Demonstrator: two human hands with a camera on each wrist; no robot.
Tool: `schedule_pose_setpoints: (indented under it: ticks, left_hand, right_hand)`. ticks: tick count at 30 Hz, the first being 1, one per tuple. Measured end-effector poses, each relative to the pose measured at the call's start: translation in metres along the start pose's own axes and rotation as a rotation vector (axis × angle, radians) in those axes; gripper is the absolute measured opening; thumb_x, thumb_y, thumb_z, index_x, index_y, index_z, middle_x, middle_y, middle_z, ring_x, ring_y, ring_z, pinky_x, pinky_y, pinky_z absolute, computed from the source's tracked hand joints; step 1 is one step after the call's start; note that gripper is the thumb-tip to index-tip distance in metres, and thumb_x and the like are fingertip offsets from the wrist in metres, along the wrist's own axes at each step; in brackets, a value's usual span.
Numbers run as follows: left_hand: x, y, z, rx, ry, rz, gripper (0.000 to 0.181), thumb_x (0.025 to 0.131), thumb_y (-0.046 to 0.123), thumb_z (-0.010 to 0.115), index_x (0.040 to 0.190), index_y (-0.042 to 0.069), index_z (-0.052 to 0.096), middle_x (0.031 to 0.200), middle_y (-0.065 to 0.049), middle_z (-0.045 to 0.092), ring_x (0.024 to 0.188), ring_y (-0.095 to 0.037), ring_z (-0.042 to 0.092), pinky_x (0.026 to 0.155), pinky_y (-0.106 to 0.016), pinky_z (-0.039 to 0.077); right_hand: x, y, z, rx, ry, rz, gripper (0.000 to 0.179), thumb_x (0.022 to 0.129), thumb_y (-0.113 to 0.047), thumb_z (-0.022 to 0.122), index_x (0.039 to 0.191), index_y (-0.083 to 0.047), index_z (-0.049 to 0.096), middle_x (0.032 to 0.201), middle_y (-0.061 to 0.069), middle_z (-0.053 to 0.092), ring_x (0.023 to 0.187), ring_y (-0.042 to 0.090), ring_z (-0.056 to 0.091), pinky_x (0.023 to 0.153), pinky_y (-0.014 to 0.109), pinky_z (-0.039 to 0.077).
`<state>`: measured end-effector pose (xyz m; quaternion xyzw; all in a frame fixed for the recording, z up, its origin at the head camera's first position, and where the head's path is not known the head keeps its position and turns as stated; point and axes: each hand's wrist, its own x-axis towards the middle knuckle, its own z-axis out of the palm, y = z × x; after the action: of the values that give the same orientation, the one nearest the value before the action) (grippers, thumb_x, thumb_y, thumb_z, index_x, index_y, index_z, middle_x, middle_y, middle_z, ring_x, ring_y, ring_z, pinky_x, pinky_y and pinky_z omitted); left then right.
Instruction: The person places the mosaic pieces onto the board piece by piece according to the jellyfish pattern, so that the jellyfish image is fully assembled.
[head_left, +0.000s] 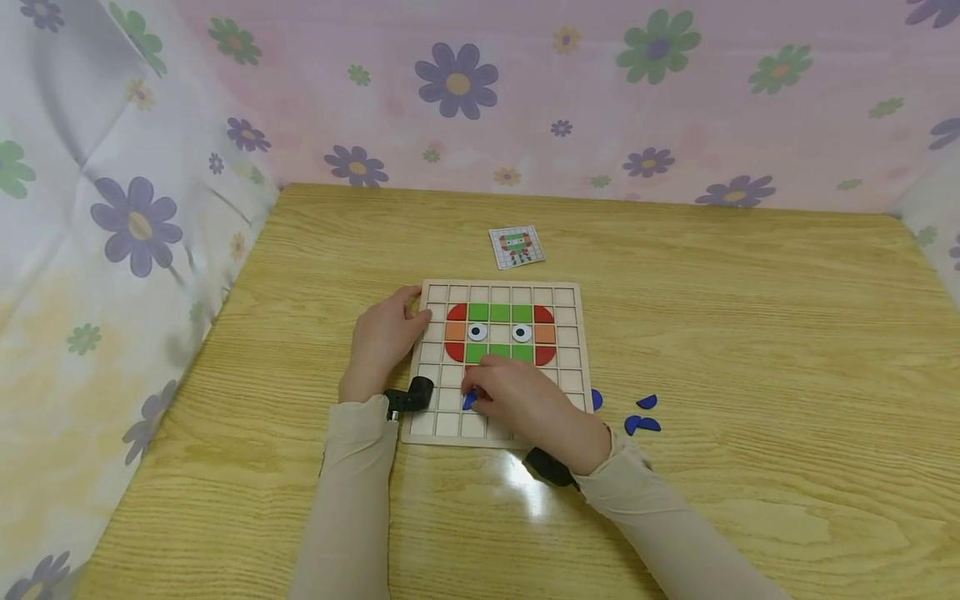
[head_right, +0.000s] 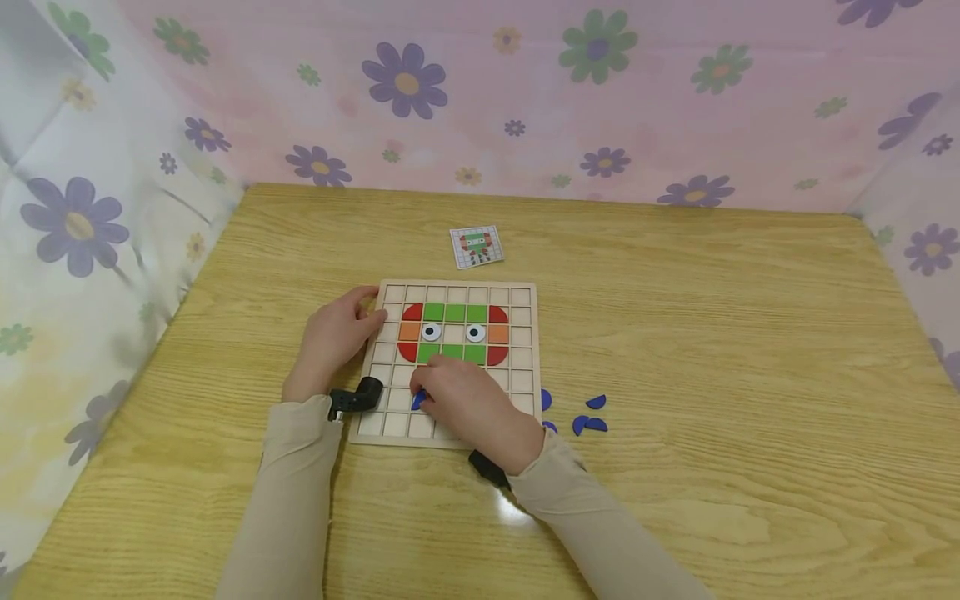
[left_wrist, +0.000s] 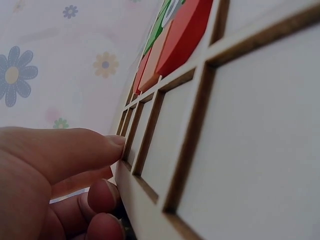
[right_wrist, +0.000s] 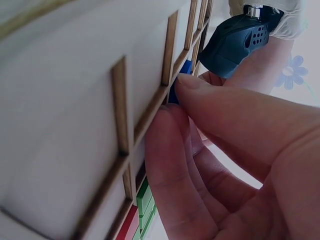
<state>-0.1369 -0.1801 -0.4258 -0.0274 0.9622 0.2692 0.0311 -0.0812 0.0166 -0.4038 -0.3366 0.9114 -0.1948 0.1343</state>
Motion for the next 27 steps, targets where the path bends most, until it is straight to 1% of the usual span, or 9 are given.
schedule_pose_setpoints:
  ticks: [4,11,14,17,20,24,27]
  left_hand:
    - [0.000,0.000,0.000,0.002,0.005,0.008,0.043,0.087,0.033,0.053,0.125,0.013,0.051,0.071,-0.002,0.055,0.063,-0.019,0.049,0.058,-0.032,0.037]
    - [0.000,0.001,-0.002,-0.004,-0.014,-0.013,0.045,0.087,0.034,0.053,0.127,0.013,0.050,0.075,-0.002,0.055,0.065,-0.019,0.049,0.059,-0.032,0.036]
    - [0.000,0.001,-0.002,-0.003,-0.010,-0.009,0.045,0.087,0.034,0.053,0.126,0.013,0.050,0.073,-0.002,0.054,0.064,-0.019,0.049,0.058,-0.032,0.036]
    - [-0.001,0.001,-0.002,-0.002,-0.004,-0.002,0.044,0.087,0.033,0.053,0.126,0.013,0.051,0.072,-0.002,0.054,0.064,-0.019,0.049,0.059,-0.032,0.036]
    - [0.000,0.001,-0.001,0.005,-0.003,-0.003,0.044,0.087,0.033,0.053,0.126,0.013,0.051,0.072,-0.002,0.055,0.065,-0.019,0.049,0.060,-0.033,0.037]
    - [0.000,0.002,-0.001,0.005,-0.013,-0.013,0.045,0.087,0.034,0.053,0.127,0.014,0.050,0.073,-0.002,0.055,0.066,-0.019,0.049,0.061,-0.032,0.037]
    - [0.000,0.002,-0.001,0.003,-0.019,-0.017,0.045,0.087,0.033,0.053,0.127,0.013,0.049,0.074,-0.002,0.054,0.066,-0.019,0.049,0.060,-0.031,0.036]
  right_hand:
    - [-0.001,-0.001,0.000,-0.010,0.004,0.007,0.014,0.080,-0.019,0.067,0.094,-0.019,0.066,0.089,-0.007,0.056,0.076,0.007,0.051,0.069,0.024,0.042]
    - [-0.001,0.000,-0.001,0.004,0.005,0.002,0.015,0.081,-0.017,0.065,0.096,-0.019,0.065,0.088,-0.007,0.055,0.075,0.007,0.050,0.068,0.024,0.042]
    - [-0.002,0.002,-0.004,-0.010,0.011,0.002,0.016,0.081,-0.016,0.064,0.096,-0.021,0.065,0.087,-0.009,0.054,0.075,0.006,0.050,0.068,0.023,0.042]
    - [-0.004,0.004,-0.006,-0.014,0.021,-0.018,0.016,0.081,-0.015,0.064,0.096,-0.021,0.065,0.088,-0.010,0.055,0.076,0.005,0.050,0.070,0.024,0.042]
    - [-0.006,0.008,-0.009,-0.003,0.006,-0.037,0.020,0.082,-0.017,0.063,0.101,-0.021,0.065,0.090,-0.009,0.055,0.076,0.006,0.050,0.069,0.024,0.042]
    - [-0.010,0.015,-0.014,0.031,-0.034,-0.002,0.025,0.082,-0.021,0.063,0.107,-0.023,0.064,0.087,-0.010,0.053,0.072,0.006,0.048,0.065,0.025,0.040]
    - [-0.016,0.023,-0.017,0.046,-0.031,0.020,0.023,0.082,-0.024,0.064,0.105,-0.022,0.064,0.082,-0.011,0.051,0.070,0.007,0.045,0.063,0.025,0.038]
